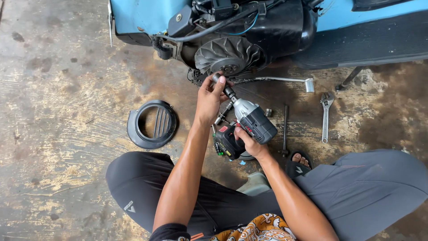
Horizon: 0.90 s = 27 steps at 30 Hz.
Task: Repairing a scooter engine using an impact wrench and other hand tools
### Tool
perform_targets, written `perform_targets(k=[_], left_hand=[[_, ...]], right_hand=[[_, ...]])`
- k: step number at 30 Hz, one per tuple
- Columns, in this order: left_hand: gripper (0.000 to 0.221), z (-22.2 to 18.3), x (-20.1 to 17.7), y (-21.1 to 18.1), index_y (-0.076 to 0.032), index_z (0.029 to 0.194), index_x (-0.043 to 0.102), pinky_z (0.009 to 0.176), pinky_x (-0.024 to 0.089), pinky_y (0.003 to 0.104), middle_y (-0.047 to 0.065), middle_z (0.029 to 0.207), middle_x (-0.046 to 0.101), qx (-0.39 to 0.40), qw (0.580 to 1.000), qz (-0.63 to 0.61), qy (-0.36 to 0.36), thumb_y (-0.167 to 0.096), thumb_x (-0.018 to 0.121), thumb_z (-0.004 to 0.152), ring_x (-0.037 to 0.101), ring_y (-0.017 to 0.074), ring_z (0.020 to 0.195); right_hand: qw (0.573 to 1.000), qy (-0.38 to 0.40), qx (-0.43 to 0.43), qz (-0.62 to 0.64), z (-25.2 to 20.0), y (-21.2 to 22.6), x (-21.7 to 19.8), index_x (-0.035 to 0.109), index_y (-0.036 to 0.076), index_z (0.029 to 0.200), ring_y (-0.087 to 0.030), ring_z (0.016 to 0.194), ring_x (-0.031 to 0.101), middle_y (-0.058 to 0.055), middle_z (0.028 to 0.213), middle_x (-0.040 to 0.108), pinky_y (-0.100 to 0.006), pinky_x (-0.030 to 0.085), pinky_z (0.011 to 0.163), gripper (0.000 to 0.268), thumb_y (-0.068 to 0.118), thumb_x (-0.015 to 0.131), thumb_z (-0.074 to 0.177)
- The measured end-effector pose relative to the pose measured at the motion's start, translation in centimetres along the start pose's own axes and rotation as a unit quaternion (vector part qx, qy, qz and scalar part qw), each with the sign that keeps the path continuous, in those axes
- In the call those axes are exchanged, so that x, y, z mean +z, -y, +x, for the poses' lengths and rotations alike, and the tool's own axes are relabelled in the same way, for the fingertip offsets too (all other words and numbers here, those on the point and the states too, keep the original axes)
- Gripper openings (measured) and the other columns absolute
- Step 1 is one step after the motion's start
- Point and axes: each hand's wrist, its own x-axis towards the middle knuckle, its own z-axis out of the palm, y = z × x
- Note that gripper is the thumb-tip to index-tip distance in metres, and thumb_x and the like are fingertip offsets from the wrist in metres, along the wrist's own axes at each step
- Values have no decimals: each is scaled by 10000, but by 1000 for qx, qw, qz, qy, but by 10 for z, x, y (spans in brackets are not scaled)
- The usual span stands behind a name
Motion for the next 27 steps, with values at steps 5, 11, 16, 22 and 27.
perform_targets(k=[5,11,16,22,27], left_hand=[[413,-4,3,2,-85,1423,520,766,658,274,237,1079,739,29,996,-47,75,-174,629,1035,761,190,853],[456,-4,1,1,-94,1485,454,819,652,271,267,1167,715,46,983,-71,162,-153,592,1054,761,226,962],[500,-8,3,-20,-145,1551,408,885,643,323,260,1248,701,14,971,-107,213,-393,398,1117,750,254,1067],[490,-5,5,-15,-137,1535,434,886,640,345,263,1247,701,27,973,-85,214,-395,386,1121,746,278,1080],[329,1,1,-1,-83,1376,518,799,658,344,287,1049,734,83,980,-26,181,-268,448,1112,772,286,945]], right_hand=[[996,-4,23,82,2,7,-2,586,63,658,-175,616,651,-86,576,611,-303,532,762,341,102,585,997],[1000,2,-15,13,5,8,-10,630,49,654,-189,634,696,-89,591,648,-280,540,780,311,66,609,964],[997,9,-80,7,9,-3,-20,693,-57,854,-190,738,738,-98,648,672,-356,529,884,138,-18,611,957],[995,18,-95,-11,11,-7,-23,717,-3,733,-238,752,760,-101,665,713,-382,529,973,236,-5,628,951],[994,8,-63,-84,-4,-7,-23,720,82,680,-215,759,752,-30,669,723,-350,539,925,297,64,637,964]])
